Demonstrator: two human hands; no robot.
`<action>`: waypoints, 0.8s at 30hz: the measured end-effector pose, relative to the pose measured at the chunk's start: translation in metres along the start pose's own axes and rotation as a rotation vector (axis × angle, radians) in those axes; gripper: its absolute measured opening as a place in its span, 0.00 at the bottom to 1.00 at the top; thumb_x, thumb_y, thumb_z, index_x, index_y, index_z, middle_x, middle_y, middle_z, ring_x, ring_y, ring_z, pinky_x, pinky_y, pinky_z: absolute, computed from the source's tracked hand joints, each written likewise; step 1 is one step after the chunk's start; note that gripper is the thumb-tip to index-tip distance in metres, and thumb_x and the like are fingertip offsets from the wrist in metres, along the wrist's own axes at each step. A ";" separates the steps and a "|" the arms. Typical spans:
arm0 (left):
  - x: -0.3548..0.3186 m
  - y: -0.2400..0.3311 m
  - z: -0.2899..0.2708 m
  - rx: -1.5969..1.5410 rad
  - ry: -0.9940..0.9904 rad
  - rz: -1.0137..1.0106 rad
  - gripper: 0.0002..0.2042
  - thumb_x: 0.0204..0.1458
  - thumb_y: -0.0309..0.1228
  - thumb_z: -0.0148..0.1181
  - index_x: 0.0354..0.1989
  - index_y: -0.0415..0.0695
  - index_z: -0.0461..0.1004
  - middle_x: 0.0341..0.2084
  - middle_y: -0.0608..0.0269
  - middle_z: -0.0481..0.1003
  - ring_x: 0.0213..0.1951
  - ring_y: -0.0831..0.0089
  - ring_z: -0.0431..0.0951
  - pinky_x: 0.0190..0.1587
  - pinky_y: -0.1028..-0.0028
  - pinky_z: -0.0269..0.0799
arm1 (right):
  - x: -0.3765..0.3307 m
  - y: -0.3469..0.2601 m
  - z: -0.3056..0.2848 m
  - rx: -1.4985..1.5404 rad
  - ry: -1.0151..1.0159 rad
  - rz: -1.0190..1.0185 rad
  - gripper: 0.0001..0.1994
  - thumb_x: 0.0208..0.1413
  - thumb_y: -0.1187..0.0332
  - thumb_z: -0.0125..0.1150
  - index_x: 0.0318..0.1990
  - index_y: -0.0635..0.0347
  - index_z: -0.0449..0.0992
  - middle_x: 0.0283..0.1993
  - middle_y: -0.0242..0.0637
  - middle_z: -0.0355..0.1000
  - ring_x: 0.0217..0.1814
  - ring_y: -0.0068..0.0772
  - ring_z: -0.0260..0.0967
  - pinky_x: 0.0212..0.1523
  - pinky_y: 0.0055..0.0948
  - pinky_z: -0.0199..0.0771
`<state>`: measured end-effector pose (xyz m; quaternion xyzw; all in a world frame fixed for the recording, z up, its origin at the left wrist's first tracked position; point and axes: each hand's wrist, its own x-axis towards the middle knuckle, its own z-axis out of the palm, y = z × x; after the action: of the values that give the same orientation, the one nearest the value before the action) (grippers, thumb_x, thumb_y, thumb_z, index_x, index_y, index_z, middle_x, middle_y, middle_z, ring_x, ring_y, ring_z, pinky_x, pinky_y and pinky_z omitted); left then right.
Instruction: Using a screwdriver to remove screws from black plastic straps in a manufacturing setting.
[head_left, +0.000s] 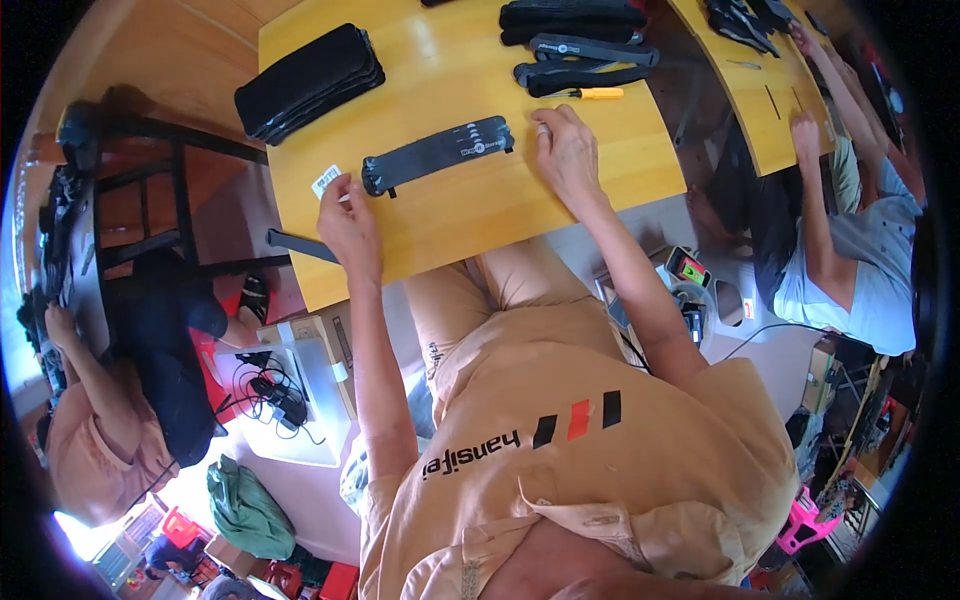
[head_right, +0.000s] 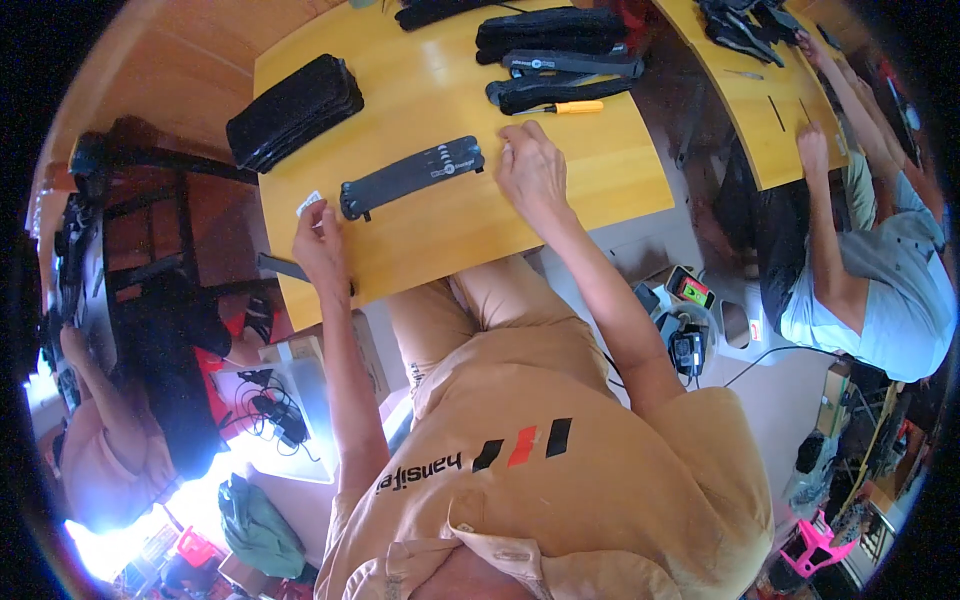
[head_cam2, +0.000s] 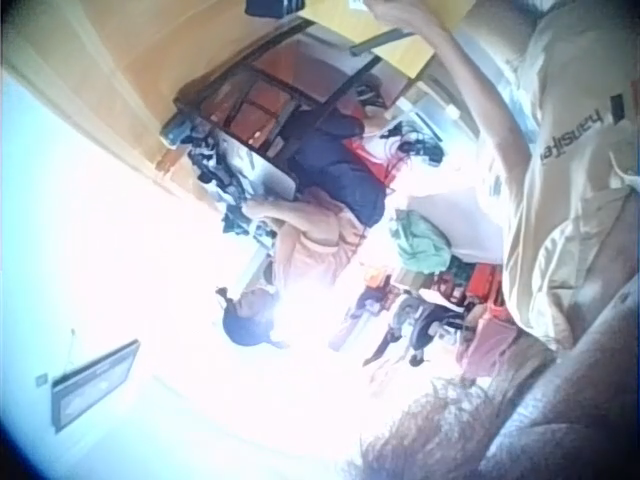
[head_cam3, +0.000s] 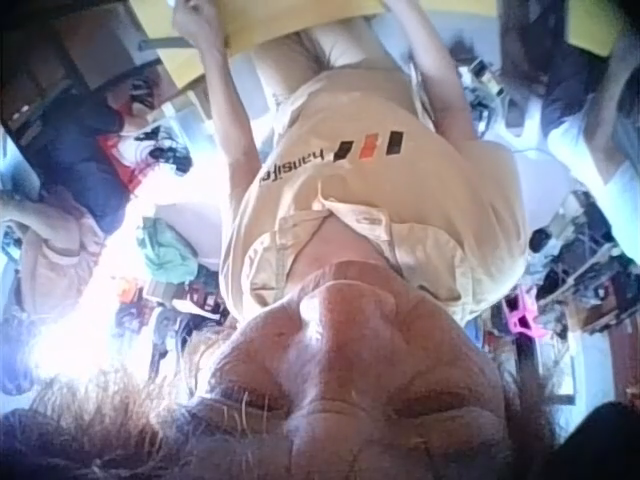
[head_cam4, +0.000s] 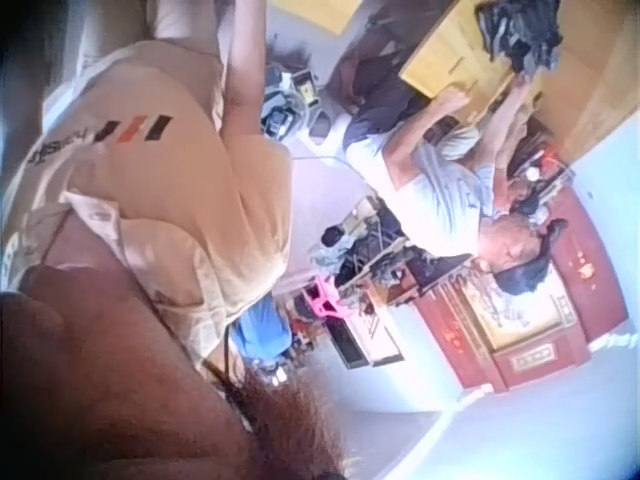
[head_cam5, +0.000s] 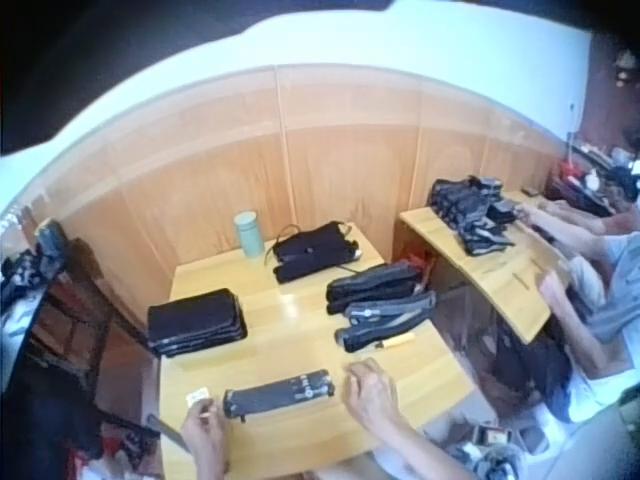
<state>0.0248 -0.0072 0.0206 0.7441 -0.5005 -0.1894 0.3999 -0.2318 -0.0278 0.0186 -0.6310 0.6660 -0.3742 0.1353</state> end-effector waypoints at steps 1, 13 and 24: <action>-0.005 -0.002 0.005 -0.013 -0.033 0.097 0.14 0.48 0.28 0.55 0.43 0.35 0.69 0.33 0.51 0.73 0.32 0.62 0.74 0.37 0.70 0.68 | -0.004 -0.003 -0.003 -0.018 -0.039 -0.040 0.08 0.45 0.76 0.52 0.35 0.64 0.72 0.38 0.49 0.68 0.38 0.50 0.67 0.39 0.40 0.68; -0.029 0.002 0.046 0.546 -0.338 0.687 0.35 0.50 0.50 0.47 0.61 0.39 0.49 0.63 0.55 0.47 0.64 0.63 0.46 0.61 0.55 0.38 | -0.027 -0.008 0.037 -0.306 -0.340 -0.443 0.29 0.54 0.59 0.46 0.61 0.61 0.51 0.66 0.41 0.44 0.69 0.38 0.40 0.65 0.44 0.36; -0.026 0.002 -0.030 0.094 0.175 0.242 0.20 0.49 0.36 0.55 0.44 0.33 0.65 0.40 0.45 0.68 0.44 0.51 0.67 0.46 0.63 0.62 | -0.023 -0.004 0.021 -0.084 -0.104 -0.444 0.23 0.53 0.66 0.49 0.56 0.63 0.60 0.59 0.47 0.56 0.63 0.46 0.51 0.61 0.40 0.50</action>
<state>0.0325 0.0280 0.0373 0.7097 -0.5582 -0.0508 0.4268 -0.2117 -0.0129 0.0005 -0.7857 0.5179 -0.3336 0.0574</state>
